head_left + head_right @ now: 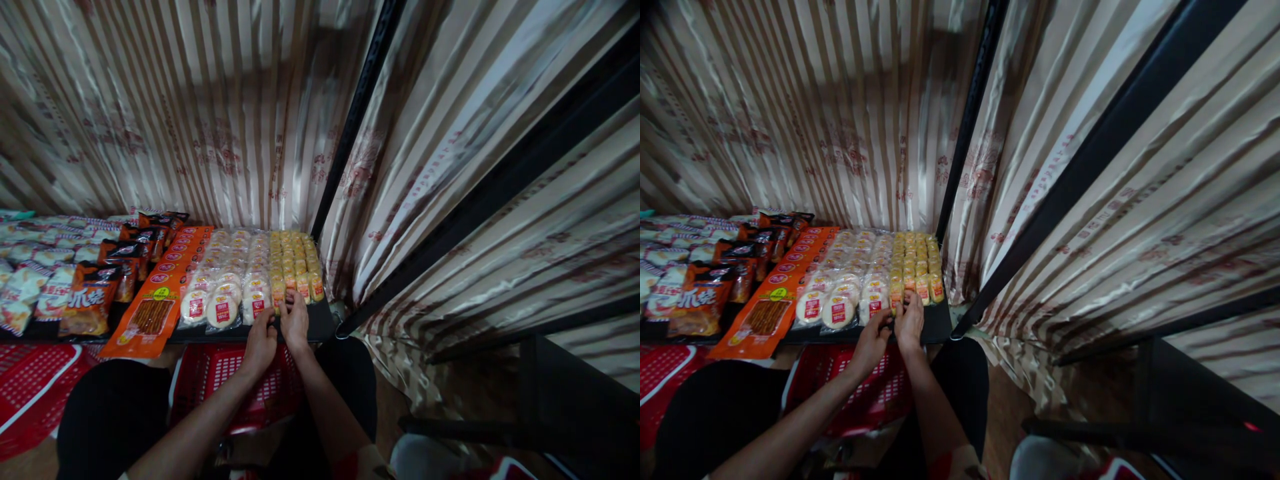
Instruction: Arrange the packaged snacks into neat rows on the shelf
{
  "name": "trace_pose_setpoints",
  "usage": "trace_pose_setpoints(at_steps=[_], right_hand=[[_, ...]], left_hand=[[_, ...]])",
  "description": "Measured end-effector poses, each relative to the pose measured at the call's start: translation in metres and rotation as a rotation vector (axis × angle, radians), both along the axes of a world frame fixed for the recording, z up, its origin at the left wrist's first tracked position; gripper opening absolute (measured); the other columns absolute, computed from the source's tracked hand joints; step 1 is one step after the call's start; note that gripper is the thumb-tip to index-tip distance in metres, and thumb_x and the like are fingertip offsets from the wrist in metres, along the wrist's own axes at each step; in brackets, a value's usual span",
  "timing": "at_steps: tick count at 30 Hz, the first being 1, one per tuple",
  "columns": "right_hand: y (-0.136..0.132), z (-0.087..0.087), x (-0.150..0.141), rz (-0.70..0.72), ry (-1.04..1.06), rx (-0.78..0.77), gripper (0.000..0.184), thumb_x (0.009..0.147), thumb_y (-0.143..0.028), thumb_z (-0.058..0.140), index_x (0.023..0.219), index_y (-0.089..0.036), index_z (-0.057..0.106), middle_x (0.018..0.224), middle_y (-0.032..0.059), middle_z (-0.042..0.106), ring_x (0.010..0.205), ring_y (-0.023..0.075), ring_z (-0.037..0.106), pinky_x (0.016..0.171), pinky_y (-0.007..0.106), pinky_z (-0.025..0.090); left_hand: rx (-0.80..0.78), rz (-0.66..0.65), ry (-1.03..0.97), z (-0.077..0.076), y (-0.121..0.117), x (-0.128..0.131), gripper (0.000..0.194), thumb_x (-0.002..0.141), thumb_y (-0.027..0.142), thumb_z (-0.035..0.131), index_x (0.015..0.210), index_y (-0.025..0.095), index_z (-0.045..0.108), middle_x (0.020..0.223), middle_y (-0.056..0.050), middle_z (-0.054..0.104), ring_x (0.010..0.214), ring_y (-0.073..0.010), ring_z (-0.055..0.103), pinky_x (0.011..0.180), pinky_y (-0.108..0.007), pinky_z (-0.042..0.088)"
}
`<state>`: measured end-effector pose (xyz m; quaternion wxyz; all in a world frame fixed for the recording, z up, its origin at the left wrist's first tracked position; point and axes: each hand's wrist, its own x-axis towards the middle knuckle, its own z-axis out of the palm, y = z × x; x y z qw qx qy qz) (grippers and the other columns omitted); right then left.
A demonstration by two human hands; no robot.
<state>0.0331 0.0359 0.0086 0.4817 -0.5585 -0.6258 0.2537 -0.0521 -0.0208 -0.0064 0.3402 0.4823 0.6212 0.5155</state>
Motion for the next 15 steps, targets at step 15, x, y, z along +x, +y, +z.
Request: trace_pose_setpoints(at_steps=[15], right_hand=[[-0.011,-0.01,0.003,0.039,-0.162,0.074,0.032,0.08,-0.015,0.043,0.11,-0.02,0.056,0.108,0.0086,0.06,0.102,0.021,0.053,0.093,0.038,0.043]], left_hand=[[0.047,-0.029,0.047,0.01,0.002,0.004,0.046,0.069,0.0,0.041,0.107,0.017,0.062,0.116,-0.007,0.063,0.111,-0.0185,0.056,0.103,-0.04,0.039]])
